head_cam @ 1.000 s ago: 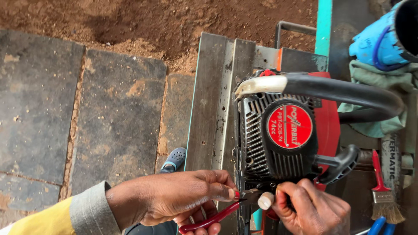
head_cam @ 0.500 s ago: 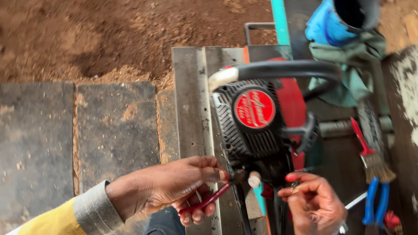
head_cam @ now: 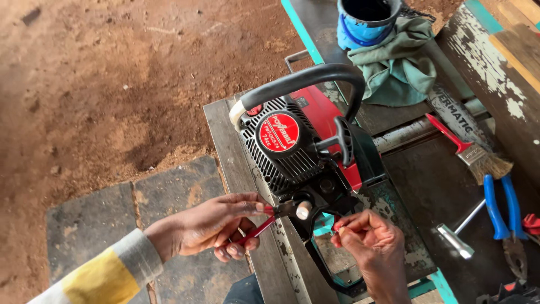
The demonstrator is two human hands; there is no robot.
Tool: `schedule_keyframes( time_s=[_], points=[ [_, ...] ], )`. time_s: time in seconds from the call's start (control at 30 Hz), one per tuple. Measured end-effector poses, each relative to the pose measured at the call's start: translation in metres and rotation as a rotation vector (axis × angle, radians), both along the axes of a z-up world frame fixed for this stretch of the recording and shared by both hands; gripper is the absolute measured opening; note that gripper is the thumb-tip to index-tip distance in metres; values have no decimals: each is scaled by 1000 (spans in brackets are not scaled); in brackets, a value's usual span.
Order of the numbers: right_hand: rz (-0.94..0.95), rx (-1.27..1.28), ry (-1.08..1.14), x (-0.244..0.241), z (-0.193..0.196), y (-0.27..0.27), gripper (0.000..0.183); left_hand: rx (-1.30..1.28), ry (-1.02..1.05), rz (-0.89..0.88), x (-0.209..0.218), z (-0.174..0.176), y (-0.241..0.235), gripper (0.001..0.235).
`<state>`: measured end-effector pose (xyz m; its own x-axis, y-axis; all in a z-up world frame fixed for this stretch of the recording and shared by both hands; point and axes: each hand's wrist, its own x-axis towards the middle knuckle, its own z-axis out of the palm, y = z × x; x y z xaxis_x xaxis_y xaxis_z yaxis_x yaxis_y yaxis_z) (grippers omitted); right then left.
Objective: The person uses pliers to remove a spark plug from a small red engine mounted on a workbench. They then use a socket wrench to tighten the spark plug before placing the tools back on the table.
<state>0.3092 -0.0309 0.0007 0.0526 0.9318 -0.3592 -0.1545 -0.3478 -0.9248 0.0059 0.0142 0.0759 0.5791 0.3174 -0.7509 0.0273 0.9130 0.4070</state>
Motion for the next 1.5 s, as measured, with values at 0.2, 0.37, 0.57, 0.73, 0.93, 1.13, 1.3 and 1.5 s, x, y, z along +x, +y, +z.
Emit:
schedule_keyframes(
  time_s=[0.2,0.37,0.57,0.73,0.93,1.13,1.3,1.5],
  points=[
    [39,66,83,-9,-2,-5,15,-101,-53,34,-4,-6,4,24],
    [-25,82,-115,-25,-1,-4,18,-183,-20,1,-5,-9,14,26],
    [-278,-118,-326,-59,11,-12,25,-206,169,32,0,-45,17,22],
    [-221,41,-626,-95,21,-15,31,111,145,22,17,-90,-20,22],
    [-136,-29,-1148,-103,30,-2,29,285,87,204,45,-124,-51,26],
    [-67,13,-962,-72,21,0,28,525,174,142,41,-121,-61,30],
    [-25,-10,-1116,-72,28,3,24,373,258,-26,43,-101,-51,33],
    [-11,-84,-1493,-87,27,1,27,351,190,-66,44,-107,-53,35]
  ],
)
